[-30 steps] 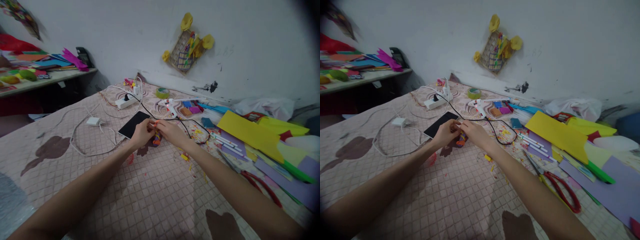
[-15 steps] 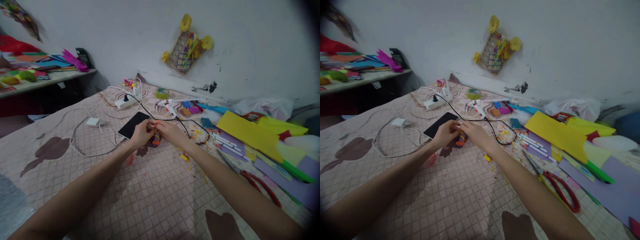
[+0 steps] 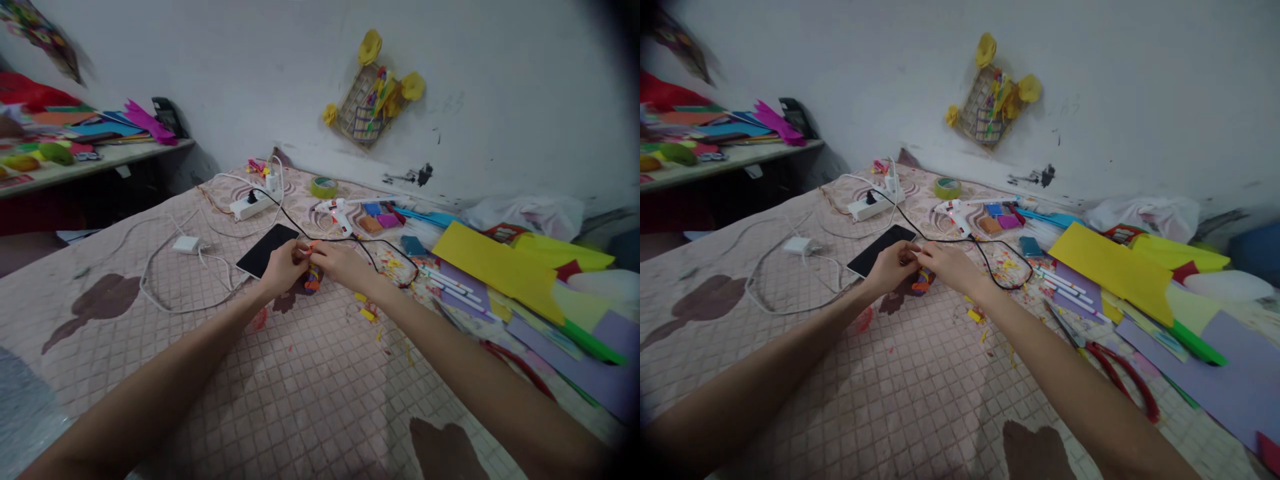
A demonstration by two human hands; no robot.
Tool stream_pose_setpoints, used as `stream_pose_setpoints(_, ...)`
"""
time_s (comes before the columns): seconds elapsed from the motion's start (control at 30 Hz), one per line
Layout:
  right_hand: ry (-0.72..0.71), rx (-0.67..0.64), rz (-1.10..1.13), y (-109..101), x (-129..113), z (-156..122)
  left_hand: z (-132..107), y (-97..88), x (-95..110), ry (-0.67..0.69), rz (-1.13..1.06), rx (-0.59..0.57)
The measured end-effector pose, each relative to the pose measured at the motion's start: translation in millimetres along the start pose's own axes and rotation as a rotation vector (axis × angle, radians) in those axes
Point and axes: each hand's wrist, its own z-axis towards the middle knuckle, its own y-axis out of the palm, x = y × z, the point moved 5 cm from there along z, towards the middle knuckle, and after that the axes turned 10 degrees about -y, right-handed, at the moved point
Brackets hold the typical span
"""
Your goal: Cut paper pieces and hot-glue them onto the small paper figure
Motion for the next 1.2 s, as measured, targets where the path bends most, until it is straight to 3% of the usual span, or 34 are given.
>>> stream_pose_setpoints(0.2, -0.027, 0.032, 0.034, -2, -3, 1, 2, 0.9, -5, -0.024, -0.012, -0.009)
stream_pose_setpoints(0.4, 0.129, 0.105, 0.155, -9, 5, -6, 2, -0.1, -4, -0.038, -0.016, -0.005)
stream_pose_setpoints(0.87, 0.243, 0.288, 0.384, -34, 10, -53, 1, 0.3, -3, -0.045, 0.023, 0.018)
stream_pose_setpoints(1.0, 0.412, 0.342, 0.583, -25, 11, -46, 0, 1.2, -1, -0.030, 0.023, 0.026)
stream_pose_setpoints(1.2, 0.532, 0.407, 0.709, 2, 8, -21, 0, 2.6, -3, -0.039, 0.007, 0.000)
